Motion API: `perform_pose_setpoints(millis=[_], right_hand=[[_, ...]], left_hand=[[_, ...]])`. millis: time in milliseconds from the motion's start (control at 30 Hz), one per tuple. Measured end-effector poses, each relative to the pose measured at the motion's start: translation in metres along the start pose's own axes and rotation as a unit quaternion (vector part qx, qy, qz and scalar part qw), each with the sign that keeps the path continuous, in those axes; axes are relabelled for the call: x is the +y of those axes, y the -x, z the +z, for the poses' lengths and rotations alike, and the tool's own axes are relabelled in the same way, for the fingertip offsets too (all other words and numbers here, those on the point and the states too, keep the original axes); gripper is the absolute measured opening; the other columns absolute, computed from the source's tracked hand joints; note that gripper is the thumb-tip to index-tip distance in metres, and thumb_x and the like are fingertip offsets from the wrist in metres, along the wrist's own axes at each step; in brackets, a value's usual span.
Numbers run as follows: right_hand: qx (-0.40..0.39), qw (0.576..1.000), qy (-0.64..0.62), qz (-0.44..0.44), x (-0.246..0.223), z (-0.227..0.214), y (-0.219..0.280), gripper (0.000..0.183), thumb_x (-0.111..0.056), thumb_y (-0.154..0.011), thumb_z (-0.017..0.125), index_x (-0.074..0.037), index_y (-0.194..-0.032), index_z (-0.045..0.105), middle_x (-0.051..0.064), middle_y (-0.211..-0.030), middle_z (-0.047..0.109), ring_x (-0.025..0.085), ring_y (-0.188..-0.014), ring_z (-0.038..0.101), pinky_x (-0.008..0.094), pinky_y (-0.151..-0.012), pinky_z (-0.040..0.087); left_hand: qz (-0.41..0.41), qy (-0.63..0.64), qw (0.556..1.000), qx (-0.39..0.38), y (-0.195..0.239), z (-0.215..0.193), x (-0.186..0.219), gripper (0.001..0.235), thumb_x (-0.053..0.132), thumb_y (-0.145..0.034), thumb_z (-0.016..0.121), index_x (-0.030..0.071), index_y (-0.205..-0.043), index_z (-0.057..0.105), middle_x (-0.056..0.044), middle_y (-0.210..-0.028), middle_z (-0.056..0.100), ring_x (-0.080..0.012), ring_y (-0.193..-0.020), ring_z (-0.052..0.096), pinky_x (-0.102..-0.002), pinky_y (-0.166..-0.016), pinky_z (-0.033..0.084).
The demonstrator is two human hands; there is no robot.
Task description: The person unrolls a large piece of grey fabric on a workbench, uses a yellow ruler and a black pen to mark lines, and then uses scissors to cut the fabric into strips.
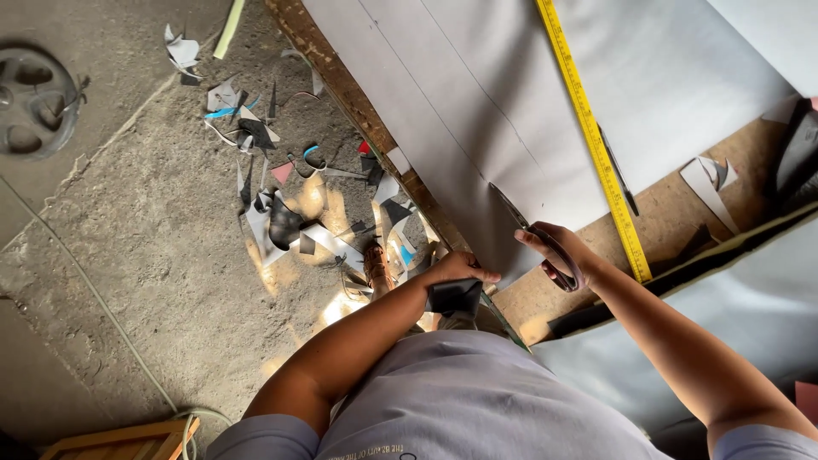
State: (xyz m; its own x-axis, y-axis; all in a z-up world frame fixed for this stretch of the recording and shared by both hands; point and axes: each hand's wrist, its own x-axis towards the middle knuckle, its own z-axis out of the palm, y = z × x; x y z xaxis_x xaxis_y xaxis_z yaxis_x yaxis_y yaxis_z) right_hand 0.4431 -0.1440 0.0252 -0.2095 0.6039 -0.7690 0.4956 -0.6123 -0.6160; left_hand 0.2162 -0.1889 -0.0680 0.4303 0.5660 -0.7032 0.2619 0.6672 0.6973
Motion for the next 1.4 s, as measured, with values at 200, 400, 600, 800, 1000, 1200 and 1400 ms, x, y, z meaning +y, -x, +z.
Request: perform_pose_setpoints(millis=[200,400,600,800,1000,1200,1400], right_hand=[[-0.001,0.999,0.027,-0.024,-0.011,0.001,-0.048,0.056,-0.055,-0.097,0.067,0.0,-0.107,0.063,0.018,-0.069,0.056,0.026,-0.058,0.058,0.033,-0.046,0.05],[-0.002,0.997,0.063,-0.052,-0.028,0.006,-0.09,0.063,-0.064,-0.096,0.064,-0.002,-0.107,0.062,0.019,-0.069,0.059,0.025,-0.055,0.061,0.033,-0.045,0.053],[0.009,0.995,0.076,-0.067,-0.061,0.015,-0.112,0.066,-0.066,-0.097,0.063,0.0,-0.108,0.064,0.021,-0.069,0.06,0.027,-0.053,0.061,0.035,-0.046,0.053],[0.03,0.994,0.066,-0.083,-0.102,0.025,-0.139,0.066,-0.067,-0.096,0.064,-0.003,-0.107,0.064,0.02,-0.068,0.06,0.026,-0.053,0.061,0.033,-0.045,0.051],[0.054,0.992,0.065,-0.094,-0.144,0.034,-0.176,0.067,-0.072,-0.093,0.066,-0.005,-0.103,0.065,0.017,-0.068,0.06,0.024,-0.058,0.063,0.033,-0.045,0.054],[0.052,0.993,0.083,-0.068,-0.199,0.041,-0.204,0.067,-0.072,-0.091,0.063,-0.008,-0.108,0.062,0.014,-0.069,0.059,0.023,-0.054,0.054,0.033,-0.045,0.047],[0.063,0.991,0.115,-0.036,-0.254,0.055,-0.225,0.065,-0.072,-0.089,0.059,-0.01,-0.107,0.063,0.009,-0.075,0.059,0.023,-0.057,0.052,0.035,-0.053,0.044]], left_hand=[[0.02,-0.013,1.0,0.0,0.023,-0.006,0.005,0.039,0.043,-0.068,0.096,0.012,-0.077,0.074,0.001,-0.067,0.065,-0.0096,-0.068,0.058,-0.02,-0.068,0.043],[0.033,0.008,0.999,0.035,0.046,-0.025,-0.011,0.035,0.039,-0.071,0.095,0.013,-0.085,0.077,0.003,-0.069,0.067,-0.0078,-0.069,0.062,-0.019,-0.069,0.046],[0.064,0.091,0.992,0.065,0.09,-0.041,-0.009,0.025,0.028,-0.077,0.094,0.013,-0.083,0.074,0.002,-0.067,0.071,-0.0057,-0.063,0.064,-0.016,-0.065,0.047],[0.098,0.103,0.986,0.085,0.136,-0.063,-0.013,0.023,0.021,-0.082,0.091,0.007,-0.091,0.075,0.0,-0.08,0.075,-0.0057,-0.077,0.066,-0.02,-0.077,0.051],[0.108,0.096,0.982,0.121,0.183,-0.086,-0.008,0.022,0.016,-0.082,0.09,0.006,-0.093,0.075,-0.002,-0.084,0.078,-0.0078,-0.078,0.068,-0.023,-0.079,0.054],[0.061,0.122,0.975,0.173,0.22,-0.107,-0.02,0.022,0.011,-0.079,0.089,0.005,-0.095,0.075,-0.005,-0.09,0.079,-0.014,-0.082,0.072,-0.027,-0.08,0.057],[-0.066,0.147,0.963,0.218,0.278,-0.129,0.009,0.02,0.008,-0.076,0.088,0.005,-0.092,0.076,-0.005,-0.092,0.081,-0.0149,-0.085,0.073,-0.028,-0.079,0.056]])
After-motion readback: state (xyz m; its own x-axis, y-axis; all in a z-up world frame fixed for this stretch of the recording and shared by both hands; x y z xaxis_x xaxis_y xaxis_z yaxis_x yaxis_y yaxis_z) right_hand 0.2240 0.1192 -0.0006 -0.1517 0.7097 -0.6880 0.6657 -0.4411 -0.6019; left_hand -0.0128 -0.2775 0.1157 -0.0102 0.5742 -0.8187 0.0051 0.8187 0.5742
